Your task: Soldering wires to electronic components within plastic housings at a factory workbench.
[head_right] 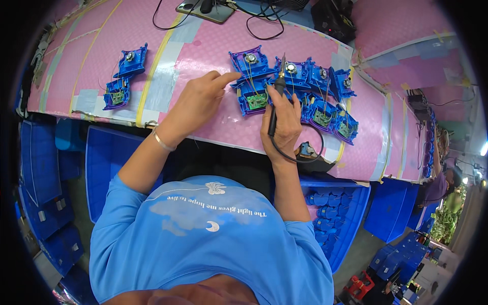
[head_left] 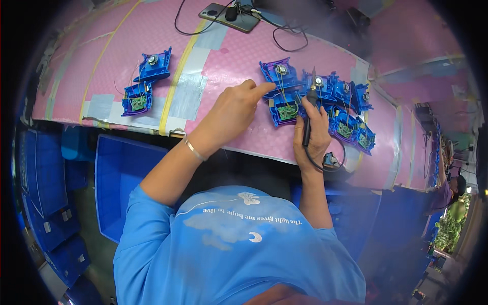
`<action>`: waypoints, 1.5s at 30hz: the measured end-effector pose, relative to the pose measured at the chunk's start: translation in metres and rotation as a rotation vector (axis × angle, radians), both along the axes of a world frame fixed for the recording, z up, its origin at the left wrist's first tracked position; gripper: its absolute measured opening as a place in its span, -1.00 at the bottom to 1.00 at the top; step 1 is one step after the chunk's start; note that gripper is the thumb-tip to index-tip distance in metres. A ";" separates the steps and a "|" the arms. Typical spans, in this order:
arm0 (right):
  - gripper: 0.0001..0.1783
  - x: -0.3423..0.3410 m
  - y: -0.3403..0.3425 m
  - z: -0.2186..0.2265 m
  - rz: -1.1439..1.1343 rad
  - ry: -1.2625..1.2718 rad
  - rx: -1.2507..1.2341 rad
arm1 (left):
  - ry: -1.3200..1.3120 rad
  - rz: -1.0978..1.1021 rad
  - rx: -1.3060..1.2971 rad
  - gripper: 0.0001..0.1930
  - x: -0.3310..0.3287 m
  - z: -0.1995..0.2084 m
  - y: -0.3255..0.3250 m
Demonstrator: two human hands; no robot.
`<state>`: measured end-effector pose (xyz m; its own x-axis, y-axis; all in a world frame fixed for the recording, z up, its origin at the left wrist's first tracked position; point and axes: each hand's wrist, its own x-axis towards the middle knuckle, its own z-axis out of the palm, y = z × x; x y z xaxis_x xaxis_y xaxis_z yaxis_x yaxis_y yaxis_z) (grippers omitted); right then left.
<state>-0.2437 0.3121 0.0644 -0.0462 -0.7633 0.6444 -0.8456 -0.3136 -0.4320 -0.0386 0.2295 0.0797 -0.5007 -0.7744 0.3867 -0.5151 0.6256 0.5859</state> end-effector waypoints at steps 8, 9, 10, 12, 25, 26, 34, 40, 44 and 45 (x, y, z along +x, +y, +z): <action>-0.46 0.004 0.000 -0.003 0.027 0.135 -0.005 | 0.190 -0.068 0.203 -0.71 0.005 -0.016 -0.017; -0.48 0.009 0.002 -0.005 0.048 0.118 -0.036 | 0.191 -0.055 0.225 -0.73 0.012 -0.013 -0.008; -0.49 0.013 0.003 -0.006 0.072 0.098 -0.066 | 0.199 -0.056 0.234 -0.73 0.019 -0.010 0.002; -0.51 0.026 0.010 -0.010 0.110 0.026 -0.048 | 0.163 0.050 0.319 -0.67 0.034 -0.003 0.026; -0.60 0.047 0.027 -0.002 0.377 -0.181 -0.136 | 0.682 0.170 0.480 -0.69 0.073 -0.009 0.059; -0.61 0.046 0.029 0.001 0.404 -0.206 -0.136 | 0.628 0.186 0.388 -0.71 0.071 -0.010 0.054; -0.67 0.044 0.037 0.014 0.461 -0.364 0.024 | 0.448 0.294 0.089 -0.76 0.060 -0.011 0.045; -0.68 0.051 0.036 0.015 0.420 -0.418 0.047 | 0.321 0.324 0.001 -0.74 0.069 -0.011 0.041; -0.68 0.051 0.036 0.014 0.398 -0.452 0.087 | 0.448 0.346 -0.005 -0.80 0.070 -0.010 0.043; -0.68 0.051 0.036 0.013 0.396 -0.453 0.089 | 0.499 0.342 0.020 -0.81 0.070 -0.009 0.044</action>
<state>-0.1929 0.3482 0.0774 -0.0022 -0.8284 0.5601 -0.3983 -0.5131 -0.7604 0.0312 0.2739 0.0703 0.0156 -0.8691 0.4944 -0.3451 0.4594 0.8185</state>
